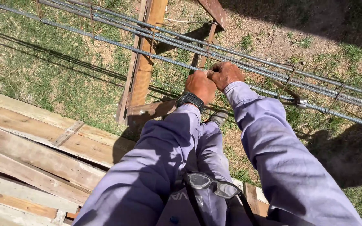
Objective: The person uses pliers to twist wire ties around intersecting steel rebar rods, securing them together. The person repeatedly loops wire around the rebar intersections and twists it tight with the pliers.
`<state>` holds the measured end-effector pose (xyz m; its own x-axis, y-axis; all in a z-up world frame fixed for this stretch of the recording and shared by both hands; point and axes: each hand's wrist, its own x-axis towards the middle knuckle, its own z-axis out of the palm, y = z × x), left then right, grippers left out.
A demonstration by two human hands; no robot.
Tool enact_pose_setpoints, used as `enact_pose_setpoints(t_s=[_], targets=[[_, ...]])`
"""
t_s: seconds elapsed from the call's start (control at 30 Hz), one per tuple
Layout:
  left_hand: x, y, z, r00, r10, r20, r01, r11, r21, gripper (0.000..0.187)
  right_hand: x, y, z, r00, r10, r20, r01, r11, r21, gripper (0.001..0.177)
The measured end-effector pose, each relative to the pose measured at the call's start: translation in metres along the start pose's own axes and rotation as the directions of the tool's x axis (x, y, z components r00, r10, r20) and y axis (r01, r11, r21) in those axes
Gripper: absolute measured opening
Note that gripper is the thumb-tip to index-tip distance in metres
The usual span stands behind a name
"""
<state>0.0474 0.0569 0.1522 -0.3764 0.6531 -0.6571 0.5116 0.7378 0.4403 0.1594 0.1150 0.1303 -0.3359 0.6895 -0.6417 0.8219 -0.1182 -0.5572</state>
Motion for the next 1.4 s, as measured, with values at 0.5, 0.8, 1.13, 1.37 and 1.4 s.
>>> enact_pose_setpoints(t_s=[0.5,0.8,1.13,1.37,1.4], targets=[[-0.008,-0.050,0.006,0.899,0.011,0.437,0.418,0.268,-0.868,0.033,-0.006,-0.005,-0.006,0.999,-0.004,0.035,0.000,0.996,0.094,0.034],[0.004,-0.071,0.009,0.854,0.100,0.511,0.472,0.264,-0.841,0.039,-0.025,0.011,-0.001,0.976,-0.096,-0.195,0.117,0.988,0.100,0.028],[0.013,-0.064,-0.015,0.835,0.052,0.548,0.457,0.490,-0.743,0.035,-0.160,0.192,-0.066,0.872,0.163,-0.462,-0.320,0.903,-0.286,0.046],[0.030,-0.076,-0.011,0.828,0.134,0.544,0.351,0.634,-0.689,0.035,-0.154,0.175,-0.061,0.808,0.184,-0.560,-0.304,0.944,-0.129,0.054],[0.029,-0.076,-0.013,0.819,0.122,0.561,0.363,0.648,-0.670,0.036,-0.152,0.188,-0.058,0.804,0.034,-0.593,-0.224,0.942,-0.249,0.043]])
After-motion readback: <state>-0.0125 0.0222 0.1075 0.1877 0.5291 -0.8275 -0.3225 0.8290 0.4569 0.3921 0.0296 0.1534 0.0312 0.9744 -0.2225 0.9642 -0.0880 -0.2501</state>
